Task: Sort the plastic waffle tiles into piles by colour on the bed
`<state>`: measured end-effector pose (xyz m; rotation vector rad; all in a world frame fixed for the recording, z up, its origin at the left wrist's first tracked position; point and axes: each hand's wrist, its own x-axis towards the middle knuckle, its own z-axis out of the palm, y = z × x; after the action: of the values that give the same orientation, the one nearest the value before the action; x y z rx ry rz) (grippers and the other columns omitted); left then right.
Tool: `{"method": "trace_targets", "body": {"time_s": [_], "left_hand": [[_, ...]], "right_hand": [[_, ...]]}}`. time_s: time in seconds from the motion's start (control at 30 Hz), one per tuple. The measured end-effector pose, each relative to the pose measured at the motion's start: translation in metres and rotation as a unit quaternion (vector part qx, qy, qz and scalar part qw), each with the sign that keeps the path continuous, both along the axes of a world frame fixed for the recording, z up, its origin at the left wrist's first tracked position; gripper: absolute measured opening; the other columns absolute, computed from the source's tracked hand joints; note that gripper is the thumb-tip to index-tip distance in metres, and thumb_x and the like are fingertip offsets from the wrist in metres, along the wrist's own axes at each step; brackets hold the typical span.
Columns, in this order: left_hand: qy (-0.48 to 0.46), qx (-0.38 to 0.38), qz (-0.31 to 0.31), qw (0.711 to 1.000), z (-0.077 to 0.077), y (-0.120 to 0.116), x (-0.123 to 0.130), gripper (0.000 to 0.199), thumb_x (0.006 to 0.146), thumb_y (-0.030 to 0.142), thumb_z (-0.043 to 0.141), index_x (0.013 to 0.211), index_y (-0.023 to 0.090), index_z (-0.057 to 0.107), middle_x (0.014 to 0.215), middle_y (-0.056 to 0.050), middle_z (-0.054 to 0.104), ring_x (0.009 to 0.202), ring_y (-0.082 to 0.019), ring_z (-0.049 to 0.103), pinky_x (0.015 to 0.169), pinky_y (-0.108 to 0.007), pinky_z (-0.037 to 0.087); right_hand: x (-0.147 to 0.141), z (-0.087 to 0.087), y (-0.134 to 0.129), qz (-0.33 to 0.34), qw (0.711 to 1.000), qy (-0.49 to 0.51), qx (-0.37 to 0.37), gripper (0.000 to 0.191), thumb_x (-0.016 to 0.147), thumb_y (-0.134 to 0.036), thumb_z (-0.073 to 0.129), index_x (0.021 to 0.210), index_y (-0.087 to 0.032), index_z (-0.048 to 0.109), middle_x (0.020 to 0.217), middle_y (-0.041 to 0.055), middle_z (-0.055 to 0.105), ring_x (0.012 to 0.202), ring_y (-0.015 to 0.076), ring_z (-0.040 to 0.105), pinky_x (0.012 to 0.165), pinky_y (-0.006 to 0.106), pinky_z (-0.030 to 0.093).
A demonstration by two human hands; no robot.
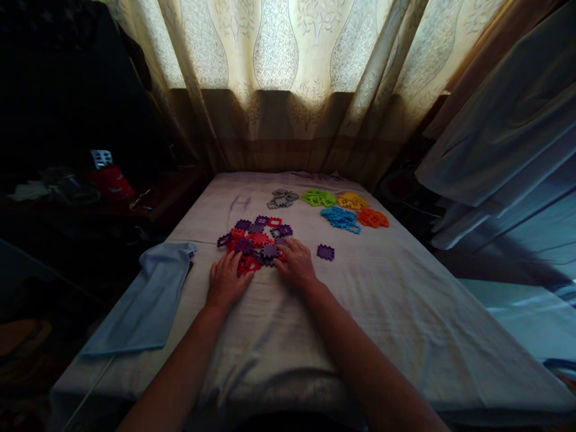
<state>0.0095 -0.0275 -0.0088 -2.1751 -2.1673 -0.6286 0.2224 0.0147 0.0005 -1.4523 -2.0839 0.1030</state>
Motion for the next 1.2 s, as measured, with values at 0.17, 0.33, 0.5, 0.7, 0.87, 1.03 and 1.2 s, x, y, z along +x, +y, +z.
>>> {"method": "trace_targets", "body": {"time_s": [0.17, 0.33, 0.5, 0.7, 0.87, 1.03, 1.2], "left_hand": [[-0.002, 0.015, -0.004, 1.000, -0.002, 0.000, -0.001, 0.058, 0.085, 0.044, 0.059, 0.137, 0.019, 0.052, 0.145, -0.016, 0.052, 0.137, -0.031, 0.044, 0.115, -0.052, 0.030], [-0.007, 0.009, -0.001, 1.000, -0.001, 0.000, -0.001, 0.057, 0.085, 0.043, 0.059, 0.136, 0.019, 0.053, 0.145, -0.015, 0.052, 0.137, -0.031, 0.044, 0.115, -0.053, 0.030], [-0.002, -0.007, 0.002, 1.000, 0.003, 0.000, 0.000, 0.059, 0.085, 0.043, 0.059, 0.137, 0.018, 0.052, 0.146, -0.015, 0.050, 0.139, -0.030, 0.042, 0.115, -0.052, 0.030], [-0.004, -0.014, 0.001, 1.000, 0.005, 0.000, 0.000, 0.057, 0.085, 0.043, 0.057, 0.137, 0.020, 0.053, 0.148, -0.014, 0.049, 0.139, -0.031, 0.042, 0.115, -0.053, 0.028], [-0.007, 0.004, 0.002, 1.000, 0.001, -0.001, -0.001, 0.056, 0.084, 0.043, 0.058, 0.136, 0.022, 0.054, 0.146, -0.014, 0.051, 0.139, -0.032, 0.042, 0.115, -0.057, 0.027], [-0.015, 0.021, 0.002, 1.000, -0.001, 0.000, -0.002, 0.056, 0.085, 0.046, 0.058, 0.136, 0.022, 0.054, 0.146, -0.014, 0.051, 0.138, -0.031, 0.043, 0.115, -0.054, 0.027], [-0.028, 0.053, 0.025, 0.998, 0.003, 0.014, -0.002, 0.060, 0.086, 0.046, 0.057, 0.139, 0.019, 0.050, 0.149, -0.016, 0.048, 0.137, -0.032, 0.043, 0.113, -0.054, 0.031]], "right_hand": [[-0.011, -0.005, 0.010, 0.026, 0.999, -0.010, -0.023, 0.049, 0.083, -0.035, 0.066, 0.129, -0.023, 0.062, 0.140, 0.0115, 0.056, 0.132, 0.0305, 0.043, 0.109, 0.048, 0.033], [-0.012, -0.010, 0.012, 0.042, 0.999, 0.020, -0.017, 0.042, 0.081, -0.033, 0.067, 0.122, -0.024, 0.065, 0.122, 0.0093, 0.066, 0.118, 0.0261, 0.054, 0.104, 0.044, 0.038], [-0.004, -0.005, 0.010, 0.002, 0.997, 0.070, 0.027, 0.044, 0.076, -0.035, 0.071, 0.117, -0.021, 0.066, 0.115, 0.0107, 0.067, 0.111, 0.0260, 0.057, 0.100, 0.041, 0.041], [0.063, -0.004, 0.012, -0.187, 0.978, 0.089, 0.023, 0.049, 0.077, -0.037, 0.067, 0.120, -0.015, 0.063, 0.115, 0.0145, 0.066, 0.109, 0.0286, 0.058, 0.097, 0.043, 0.042], [0.102, -0.008, 0.012, -0.340, 0.937, 0.063, -0.052, 0.054, 0.076, -0.040, 0.066, 0.125, -0.015, 0.061, 0.119, 0.0162, 0.064, 0.113, 0.0321, 0.056, 0.095, 0.044, 0.042], [0.101, -0.013, 0.013, -0.351, 0.933, 0.053, -0.066, 0.054, 0.075, -0.043, 0.067, 0.123, -0.018, 0.063, 0.119, 0.0158, 0.064, 0.113, 0.0324, 0.057, 0.095, 0.046, 0.042], [0.096, -0.009, 0.010, -0.340, 0.936, 0.067, -0.059, 0.052, 0.078, -0.041, 0.064, 0.123, -0.017, 0.063, 0.125, 0.0167, 0.061, 0.118, 0.0330, 0.054, 0.097, 0.047, 0.042]]}}
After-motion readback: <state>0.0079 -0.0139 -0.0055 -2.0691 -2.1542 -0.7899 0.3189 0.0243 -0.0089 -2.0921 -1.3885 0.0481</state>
